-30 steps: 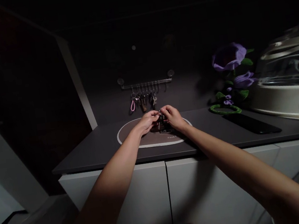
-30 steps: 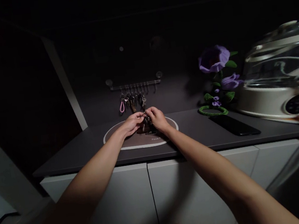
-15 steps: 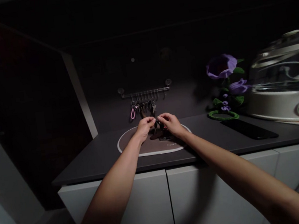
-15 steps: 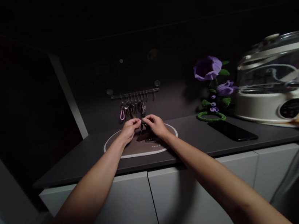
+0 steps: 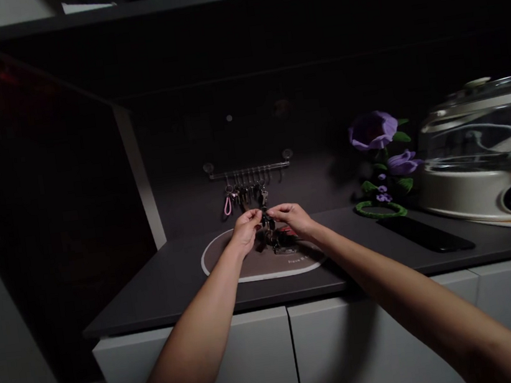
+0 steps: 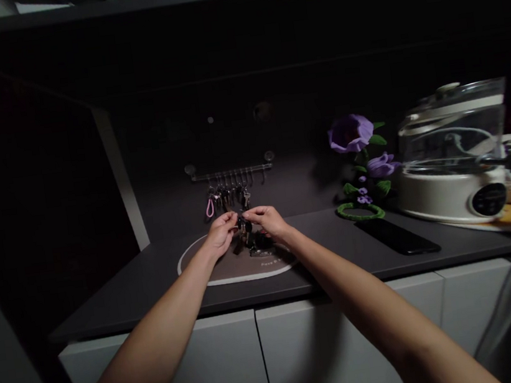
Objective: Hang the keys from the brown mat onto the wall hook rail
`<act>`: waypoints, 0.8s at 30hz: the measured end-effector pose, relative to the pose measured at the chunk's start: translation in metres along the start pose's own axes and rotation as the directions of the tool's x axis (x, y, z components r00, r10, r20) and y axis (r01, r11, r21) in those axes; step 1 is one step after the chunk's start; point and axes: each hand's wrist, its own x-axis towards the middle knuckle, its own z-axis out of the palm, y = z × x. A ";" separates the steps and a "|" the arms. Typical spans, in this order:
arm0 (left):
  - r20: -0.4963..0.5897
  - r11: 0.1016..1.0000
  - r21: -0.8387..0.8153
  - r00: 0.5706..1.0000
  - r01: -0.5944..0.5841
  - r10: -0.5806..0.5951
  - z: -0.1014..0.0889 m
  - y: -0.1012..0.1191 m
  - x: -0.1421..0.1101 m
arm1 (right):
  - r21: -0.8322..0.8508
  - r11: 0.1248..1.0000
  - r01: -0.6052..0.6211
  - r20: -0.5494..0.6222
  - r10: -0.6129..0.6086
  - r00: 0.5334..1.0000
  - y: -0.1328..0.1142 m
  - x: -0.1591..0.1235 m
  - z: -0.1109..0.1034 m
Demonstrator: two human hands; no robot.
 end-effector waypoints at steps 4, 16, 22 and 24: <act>-0.012 1.000 -0.013 1.000 -0.008 0.008 -0.001 0.002 0.000 | -0.004 0.998 0.067 0.053 -0.066 0.996 -0.009 0.008 -0.001; -0.164 0.989 0.147 0.986 0.007 0.018 -0.011 -0.004 0.009 | 0.219 0.976 0.008 -0.204 0.038 0.978 -0.012 0.054 -0.001; -0.245 0.943 0.331 0.969 0.041 0.044 -0.008 -0.004 0.004 | 0.230 0.973 -0.029 -0.328 0.106 0.939 -0.009 0.088 -0.007; -0.255 0.940 0.338 0.966 0.044 0.047 -0.007 -0.003 0.002 | 0.218 0.975 -0.035 -0.359 0.113 0.926 -0.005 0.100 -0.008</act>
